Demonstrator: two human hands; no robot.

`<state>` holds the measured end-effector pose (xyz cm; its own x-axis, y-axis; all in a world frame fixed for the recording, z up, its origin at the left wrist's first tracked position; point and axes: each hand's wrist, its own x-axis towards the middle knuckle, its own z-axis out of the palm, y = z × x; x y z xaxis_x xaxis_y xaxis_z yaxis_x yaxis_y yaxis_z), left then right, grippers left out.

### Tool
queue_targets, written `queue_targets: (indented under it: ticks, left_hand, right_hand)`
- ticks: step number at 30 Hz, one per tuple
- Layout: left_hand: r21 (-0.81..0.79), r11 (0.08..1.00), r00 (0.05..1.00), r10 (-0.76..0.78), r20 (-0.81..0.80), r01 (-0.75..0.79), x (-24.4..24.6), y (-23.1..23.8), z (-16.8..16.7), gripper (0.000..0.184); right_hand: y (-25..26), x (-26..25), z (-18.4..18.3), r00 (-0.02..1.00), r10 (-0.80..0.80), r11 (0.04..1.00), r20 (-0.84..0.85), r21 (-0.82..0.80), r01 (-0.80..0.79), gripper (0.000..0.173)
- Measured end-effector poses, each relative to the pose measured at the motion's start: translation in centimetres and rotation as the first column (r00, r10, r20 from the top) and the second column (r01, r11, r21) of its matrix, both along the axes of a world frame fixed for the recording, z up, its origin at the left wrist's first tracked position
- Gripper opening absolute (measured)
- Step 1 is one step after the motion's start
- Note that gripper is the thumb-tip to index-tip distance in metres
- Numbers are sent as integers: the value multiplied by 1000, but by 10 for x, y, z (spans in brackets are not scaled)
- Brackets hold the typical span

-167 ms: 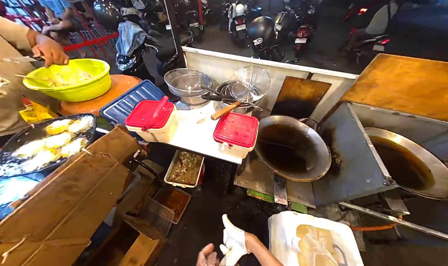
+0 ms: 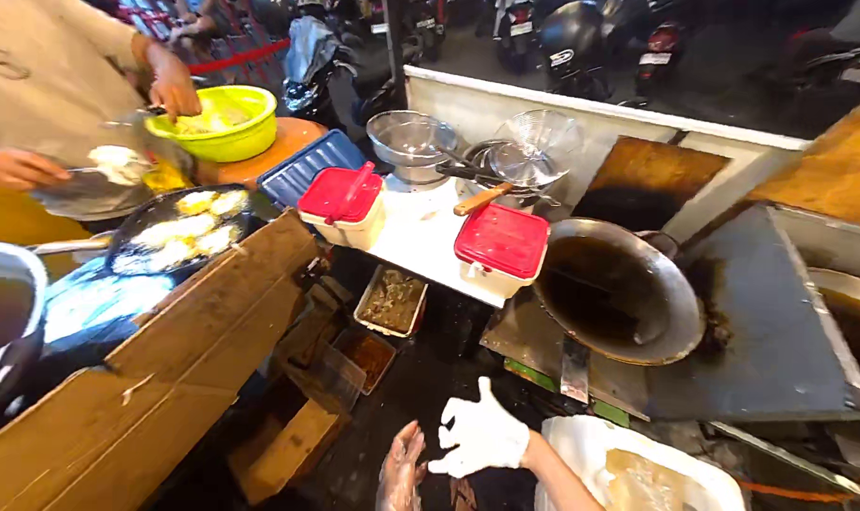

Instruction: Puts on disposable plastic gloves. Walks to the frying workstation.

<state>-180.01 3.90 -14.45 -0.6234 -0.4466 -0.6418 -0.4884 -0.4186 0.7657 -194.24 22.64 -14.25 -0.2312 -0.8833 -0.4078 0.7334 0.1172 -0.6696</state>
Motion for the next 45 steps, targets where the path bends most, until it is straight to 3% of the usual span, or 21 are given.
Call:
queue_targets:
  ticks: [1, 2, 4, 6, 7, 9, 10, 13, 18, 20, 22, 25, 27, 30, 34, 37, 40, 42, 45]
  left_hand:
    - [25, 998, 999, -50, -22, 51, -3, -7, 3, 45]
    - [54, 992, 992, -115, -52, 118, -5, -12, 6, 46]
    - [101, 964, 963, -230, -137, 245, -12, -15, 16, 48]
    - [97, 949, 938, -274, -212, 300, -18, -11, 28, 47]
    - [69, 950, 933, -281, -225, 303, -20, -8, 32, 45]
    - [-43, 969, 947, -248, -203, 245, -23, -2, 33, 33]
    - [-130, 969, 959, -230, -167, 210, -26, 0, 31, 26]
    - [-273, 958, 985, -123, -123, 85, -32, -1, 29, 18]
    - [-308, 949, 991, 17, -134, -58, -33, -6, 27, 17]
    - [-252, 957, 982, 101, -161, -140, -35, -3, 32, 16]
    - [-91, 963, 955, 232, -186, -252, -37, 0, 41, 16]
    - [214, 921, 926, 357, -123, -326, -36, -4, 52, 41]
    - [346, 910, 955, 279, -101, -229, -32, -12, 59, 56]
    - [393, 917, 971, 38, -237, 60, -26, -16, 75, 55]
    - [423, 896, 927, 40, -372, 132, -33, -21, 87, 49]
    - [266, 964, 882, 147, -448, -25, -47, -23, 96, 47]
    - [-97, 976, 893, 135, -430, -194, -55, -22, 112, 44]
    - [-404, 883, 909, 58, -413, -240, -57, -13, 129, 45]
    - [-787, 596, 898, -247, -365, -157, -54, 8, 149, 42]
  right_hand:
    - [-6, -5, 15, 994, 37, 999, -106, -20, -39, 95]
    - [-8, -10, 27, 998, 34, 997, -53, -70, -37, 103]
    - [-10, -15, 42, 972, 11, 990, 234, -137, 21, 116]
    - [-6, -17, 37, 951, -17, 991, 309, -122, 58, 115]
    - [1, -18, 17, 950, -27, 990, 311, -125, 69, 114]
    - [21, -21, -43, 946, -5, 972, 324, -220, 80, 109]
    - [21, -22, -48, 940, 3, 968, 342, -236, 82, 110]
    - [-7, -17, 28, 877, -81, 993, 474, -34, 110, 115]
    - [-21, -12, 43, 770, -310, 950, 558, 156, 269, 123]
    - [-26, -8, 49, 790, -229, 963, 569, 14, 269, 126]
    - [-29, -7, 61, 837, -89, 971, 540, -138, 193, 134]
    - [-32, -7, 81, 839, -41, 977, 543, -156, 149, 148]
    - [-35, -6, 94, 862, -35, 980, 505, -152, 129, 151]
    - [-37, -5, 106, 878, 62, 959, 475, -272, 80, 148]
    - [-37, -9, 111, 911, 136, 934, 390, -358, 14, 149]
    - [-31, -16, 107, 932, 136, 924, 335, -382, 3, 151]
    - [-27, -23, 108, 976, -36, 921, 216, -372, 116, 140]
    - [-28, -28, 115, 954, -169, 896, 247, -366, 253, 135]
    - [-37, -36, 134, 858, -238, 851, 455, -329, 410, 141]
